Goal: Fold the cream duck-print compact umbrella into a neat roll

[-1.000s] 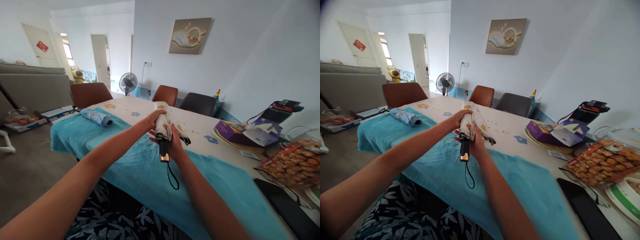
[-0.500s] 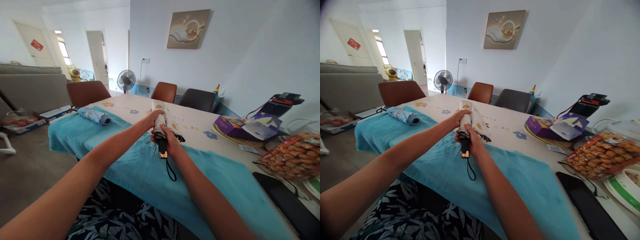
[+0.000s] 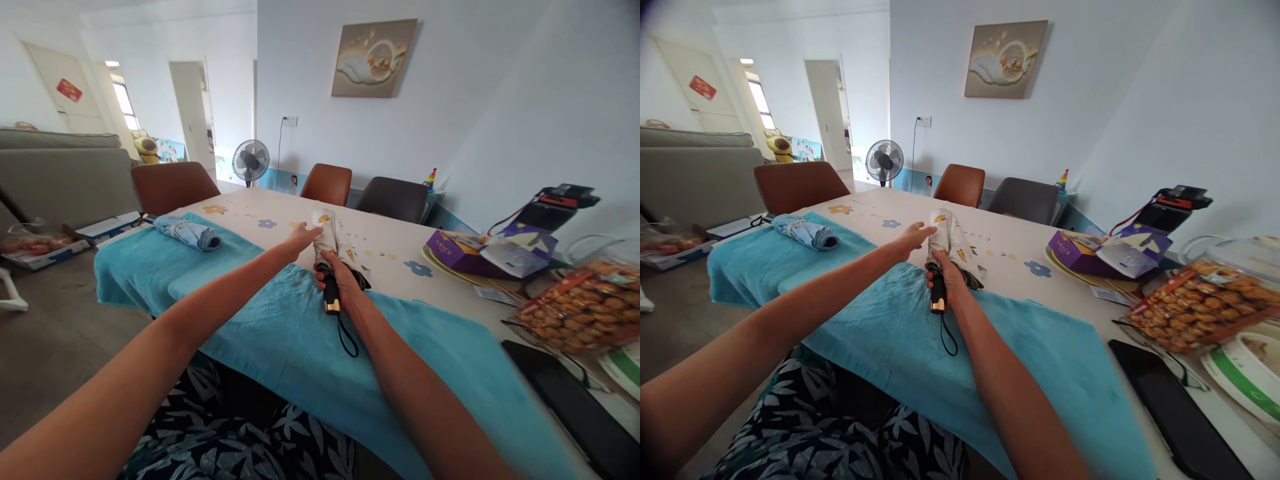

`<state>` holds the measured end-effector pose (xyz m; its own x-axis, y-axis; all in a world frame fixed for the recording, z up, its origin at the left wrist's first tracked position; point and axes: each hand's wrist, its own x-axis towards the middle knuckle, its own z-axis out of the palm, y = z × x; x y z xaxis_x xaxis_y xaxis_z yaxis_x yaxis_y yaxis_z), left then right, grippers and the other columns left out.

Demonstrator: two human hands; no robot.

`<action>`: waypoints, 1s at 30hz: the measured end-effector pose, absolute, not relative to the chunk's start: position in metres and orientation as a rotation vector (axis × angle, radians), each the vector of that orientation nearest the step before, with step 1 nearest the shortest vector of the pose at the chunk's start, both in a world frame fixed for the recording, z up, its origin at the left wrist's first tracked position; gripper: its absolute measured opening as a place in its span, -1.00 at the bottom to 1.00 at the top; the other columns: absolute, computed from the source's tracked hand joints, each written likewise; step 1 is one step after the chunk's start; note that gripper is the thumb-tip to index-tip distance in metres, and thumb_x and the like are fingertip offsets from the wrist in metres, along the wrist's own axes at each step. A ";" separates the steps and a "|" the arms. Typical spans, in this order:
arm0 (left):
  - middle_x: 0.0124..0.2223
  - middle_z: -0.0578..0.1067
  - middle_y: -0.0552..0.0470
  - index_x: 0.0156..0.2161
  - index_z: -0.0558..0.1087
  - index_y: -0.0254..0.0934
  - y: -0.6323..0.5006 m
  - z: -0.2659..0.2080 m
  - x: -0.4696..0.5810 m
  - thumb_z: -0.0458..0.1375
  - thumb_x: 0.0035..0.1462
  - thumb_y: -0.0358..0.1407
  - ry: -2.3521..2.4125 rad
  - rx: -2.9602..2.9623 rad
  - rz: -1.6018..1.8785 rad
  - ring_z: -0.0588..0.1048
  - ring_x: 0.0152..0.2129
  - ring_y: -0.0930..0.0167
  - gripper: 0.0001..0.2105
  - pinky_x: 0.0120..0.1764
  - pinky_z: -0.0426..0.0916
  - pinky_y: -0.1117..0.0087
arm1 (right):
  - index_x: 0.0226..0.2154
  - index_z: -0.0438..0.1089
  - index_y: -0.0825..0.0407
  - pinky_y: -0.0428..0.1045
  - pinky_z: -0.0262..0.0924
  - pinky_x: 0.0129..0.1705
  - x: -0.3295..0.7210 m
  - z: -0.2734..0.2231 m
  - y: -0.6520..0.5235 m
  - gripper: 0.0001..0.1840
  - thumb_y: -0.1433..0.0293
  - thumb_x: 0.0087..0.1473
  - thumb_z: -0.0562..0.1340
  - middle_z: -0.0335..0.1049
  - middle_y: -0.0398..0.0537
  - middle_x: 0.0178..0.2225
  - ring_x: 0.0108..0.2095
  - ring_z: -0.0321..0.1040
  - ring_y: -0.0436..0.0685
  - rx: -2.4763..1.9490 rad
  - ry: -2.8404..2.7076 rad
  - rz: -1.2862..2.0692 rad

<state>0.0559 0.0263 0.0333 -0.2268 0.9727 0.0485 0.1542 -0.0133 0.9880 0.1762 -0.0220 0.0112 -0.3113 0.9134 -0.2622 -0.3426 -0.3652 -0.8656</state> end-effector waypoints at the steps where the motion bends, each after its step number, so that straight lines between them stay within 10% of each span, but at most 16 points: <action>1: -0.01 0.42 -0.17 -0.07 0.32 -0.30 0.020 0.033 0.055 0.20 -0.03 -0.25 1.492 1.284 1.374 0.41 -0.11 0.32 -0.62 -0.08 0.29 0.29 | -0.48 0.25 0.07 -0.19 0.00 -0.83 0.177 0.010 -0.020 -0.75 0.25 0.10 0.20 0.27 -0.18 -0.62 -0.76 0.10 -0.12 -1.004 -0.906 1.781; 8: -0.35 0.44 0.01 -0.39 0.42 -0.27 -0.017 0.019 0.054 0.18 -0.04 -0.31 1.422 1.965 1.342 0.40 -0.34 0.39 -0.92 -0.18 0.32 0.32 | -0.45 0.26 0.06 -0.21 0.01 -0.81 0.182 0.014 -0.020 -0.59 0.04 0.11 0.15 0.24 -0.22 -0.65 -0.74 0.11 -0.12 -0.914 -0.860 1.740; 30: -0.21 0.46 -0.02 -0.30 0.44 -0.21 -0.040 0.010 0.059 -0.01 0.20 -0.28 1.610 2.474 1.180 0.38 -0.17 0.36 -0.82 -0.25 0.27 0.39 | -0.54 0.26 0.07 -0.18 0.05 -0.80 0.182 0.011 -0.018 -0.56 0.09 0.18 0.08 0.17 -0.22 -0.74 -0.76 0.11 -0.09 -0.972 -0.825 1.739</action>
<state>0.0590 -0.0403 0.0100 0.2113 0.7743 0.5965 0.8020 -0.4862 0.3471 0.1816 -0.0179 0.0113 -0.2368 0.9401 -0.2451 -0.4048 -0.3248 -0.8548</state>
